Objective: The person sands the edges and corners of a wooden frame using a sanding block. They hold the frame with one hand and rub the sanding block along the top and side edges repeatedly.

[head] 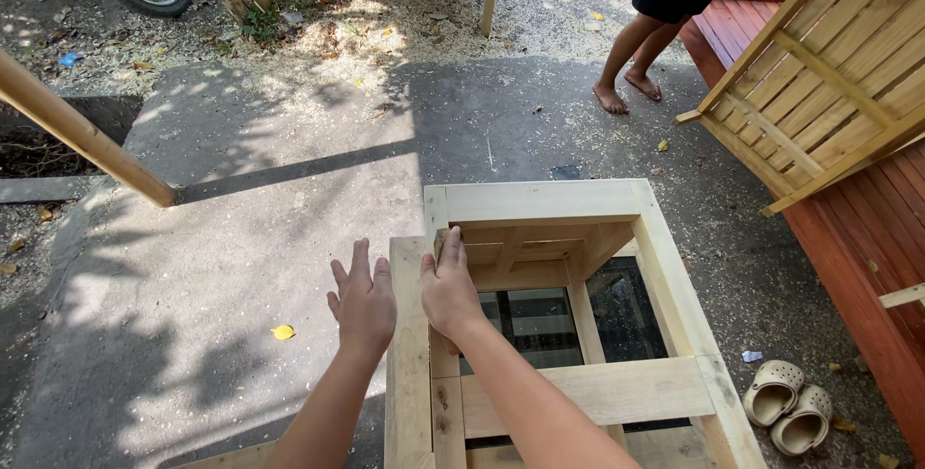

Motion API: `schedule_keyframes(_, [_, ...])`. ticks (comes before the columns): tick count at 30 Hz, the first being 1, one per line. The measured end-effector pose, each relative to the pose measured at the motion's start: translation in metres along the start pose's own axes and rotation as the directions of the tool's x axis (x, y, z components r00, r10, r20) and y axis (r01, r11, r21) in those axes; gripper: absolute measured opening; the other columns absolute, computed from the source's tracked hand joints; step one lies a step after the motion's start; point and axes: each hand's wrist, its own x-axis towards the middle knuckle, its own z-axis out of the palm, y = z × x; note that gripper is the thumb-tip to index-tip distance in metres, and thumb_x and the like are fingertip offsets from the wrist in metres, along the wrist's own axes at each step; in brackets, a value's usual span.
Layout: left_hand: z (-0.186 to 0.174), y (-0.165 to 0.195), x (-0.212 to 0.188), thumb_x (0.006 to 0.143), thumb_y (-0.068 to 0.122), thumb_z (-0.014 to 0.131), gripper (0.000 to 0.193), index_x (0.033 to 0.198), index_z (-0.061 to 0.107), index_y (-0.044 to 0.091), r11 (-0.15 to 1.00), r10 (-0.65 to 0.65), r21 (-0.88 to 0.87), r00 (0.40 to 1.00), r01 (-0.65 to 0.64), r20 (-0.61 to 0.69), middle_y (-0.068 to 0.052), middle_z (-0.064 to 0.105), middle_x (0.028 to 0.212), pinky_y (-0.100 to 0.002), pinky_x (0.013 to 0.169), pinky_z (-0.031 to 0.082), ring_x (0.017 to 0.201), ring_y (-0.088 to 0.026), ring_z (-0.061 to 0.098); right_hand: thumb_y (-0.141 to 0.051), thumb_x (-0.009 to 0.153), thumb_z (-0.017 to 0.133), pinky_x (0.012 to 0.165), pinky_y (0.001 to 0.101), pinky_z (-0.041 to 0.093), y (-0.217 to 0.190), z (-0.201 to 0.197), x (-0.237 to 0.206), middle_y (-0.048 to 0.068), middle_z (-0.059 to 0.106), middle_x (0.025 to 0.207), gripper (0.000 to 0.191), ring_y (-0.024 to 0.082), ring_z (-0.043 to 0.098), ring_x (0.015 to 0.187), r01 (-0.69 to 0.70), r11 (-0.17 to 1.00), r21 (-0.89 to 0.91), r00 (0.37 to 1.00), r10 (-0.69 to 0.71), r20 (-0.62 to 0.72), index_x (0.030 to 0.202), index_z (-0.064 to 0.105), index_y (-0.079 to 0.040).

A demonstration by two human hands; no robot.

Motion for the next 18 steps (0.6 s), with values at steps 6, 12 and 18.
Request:
schedule_keyframes(6, [0.048, 0.019, -0.002, 0.104, 0.043, 0.029, 0.057, 0.158, 0.035, 0.028, 0.991, -0.006, -0.135, 0.998, 0.015, 0.069, 0.001, 0.023, 0.17, -0.061, 0.123, -0.005, 0.159, -0.033, 0.0, -0.038, 0.104, 0.037, 0.123, 0.0363, 0.025, -0.005, -0.013, -0.003, 0.015, 0.017, 0.169, 0.073, 0.027, 0.024, 0.155, 0.005, 0.951, 0.309, 0.997, -0.027, 0.066, 0.162, 0.004, -0.009])
schedule_keyframes(12, [0.059, 0.022, -0.004, 0.103, 0.046, 0.03, 0.057, 0.158, 0.033, 0.028, 1.0, -0.002, -0.021, 1.0, 0.002, 0.004, 0.003, 0.023, 0.17, -0.063, 0.121, -0.005, 0.158, -0.034, -0.001, -0.052, 0.102, 0.029, 0.116, 0.0346, 0.036, -0.021, -0.026, -0.012, 0.007, 0.046, 0.158, 0.067, 0.02, 0.045, 0.144, -0.327, 0.79, 0.518, 0.93, 0.171, 0.326, 0.159, 0.023, -0.016])
schedule_keyframes(18, [0.058, 0.023, -0.008, 0.104, 0.046, 0.031, 0.058, 0.159, 0.033, 0.028, 0.999, 0.0, -0.032, 1.0, -0.001, -0.023, 0.003, 0.024, 0.169, -0.063, 0.121, -0.007, 0.158, -0.035, -0.002, -0.054, 0.103, 0.027, 0.11, 0.0372, 0.045, -0.03, -0.026, -0.019, 0.011, 0.057, 0.15, 0.067, 0.022, 0.056, 0.136, -0.429, 0.708, 0.561, 0.896, 0.252, 0.367, 0.154, 0.042, -0.011])
